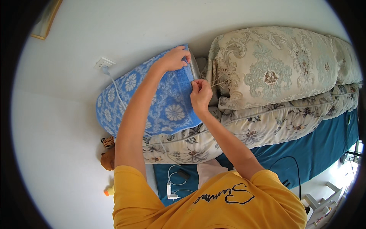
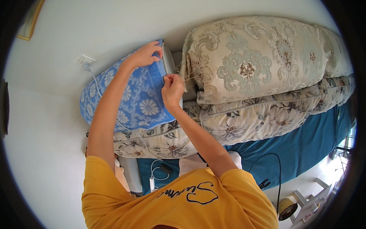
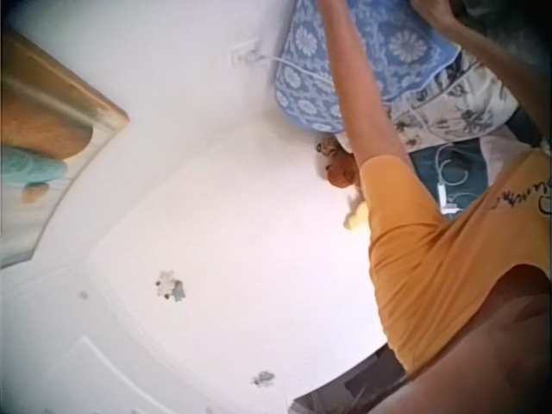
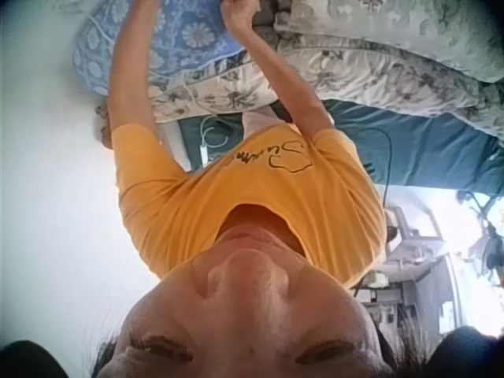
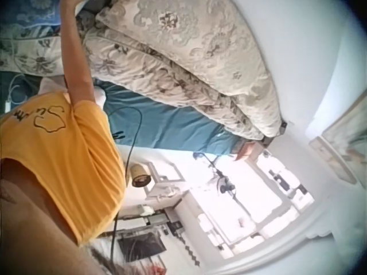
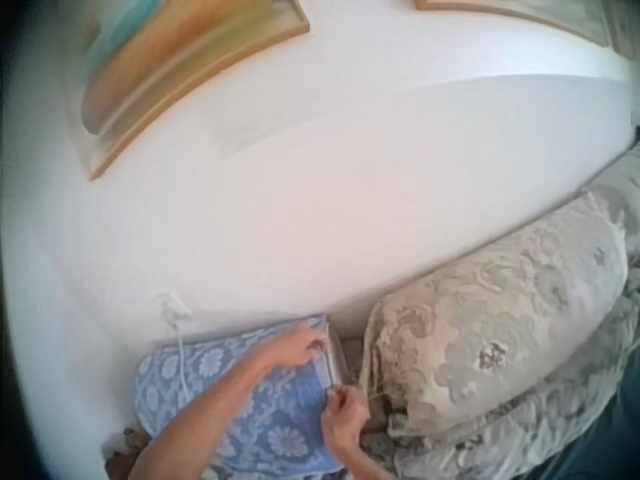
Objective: The person is sitting on the floor and sewing a blue floral pillow by hand. They use a needle and thread to stitch the edges of the pillow, repeatedly pulling the thread through the fabric to secure it.
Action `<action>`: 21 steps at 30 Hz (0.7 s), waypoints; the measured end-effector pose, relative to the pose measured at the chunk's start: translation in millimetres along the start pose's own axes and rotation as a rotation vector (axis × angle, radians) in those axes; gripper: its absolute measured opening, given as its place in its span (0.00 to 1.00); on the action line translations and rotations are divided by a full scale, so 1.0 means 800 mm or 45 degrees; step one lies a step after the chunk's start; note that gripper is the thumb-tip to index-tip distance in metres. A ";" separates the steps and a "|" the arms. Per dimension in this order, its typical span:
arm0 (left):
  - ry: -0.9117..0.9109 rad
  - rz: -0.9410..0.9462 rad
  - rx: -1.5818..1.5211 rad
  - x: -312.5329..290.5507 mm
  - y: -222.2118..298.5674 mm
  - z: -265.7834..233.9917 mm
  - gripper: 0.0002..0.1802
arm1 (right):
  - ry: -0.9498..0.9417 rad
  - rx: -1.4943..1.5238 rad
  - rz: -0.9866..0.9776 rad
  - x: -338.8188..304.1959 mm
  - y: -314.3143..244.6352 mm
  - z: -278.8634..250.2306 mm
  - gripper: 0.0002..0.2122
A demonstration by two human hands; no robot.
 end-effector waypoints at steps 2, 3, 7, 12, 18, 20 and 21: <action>0.067 0.000 0.052 0.005 0.008 -0.003 0.08 | 0.008 -0.036 0.009 0.002 0.000 -0.001 0.05; 0.107 -0.022 0.062 0.004 0.012 -0.001 0.07 | 0.007 -0.065 0.017 0.002 0.001 -0.001 0.06; 0.166 0.019 0.020 0.010 0.017 0.002 0.05 | -0.115 -0.055 0.140 0.003 -0.008 -0.003 0.05; 0.081 -0.094 0.180 0.010 0.011 0.010 0.13 | -0.346 -0.047 0.238 0.015 -0.011 -0.007 0.06; 0.370 -0.429 0.249 -0.013 0.027 0.007 0.33 | -0.681 -0.285 0.344 0.050 -0.009 -0.008 0.08; 0.295 -0.460 0.199 -0.017 0.022 0.017 0.37 | -0.683 -0.522 0.247 0.056 -0.012 -0.006 0.09; 0.229 -0.461 0.210 -0.018 0.020 0.022 0.39 | -0.670 -0.586 0.204 0.059 -0.014 -0.006 0.09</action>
Point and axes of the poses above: each hand's wrist, its own x-axis towards the middle knuckle, its own z-axis out of the palm, y = z × x, the point moved 6 cm from there along x, towards the middle knuckle, and after that the axes turned 11 degrees about z, right-handed, at the moved point
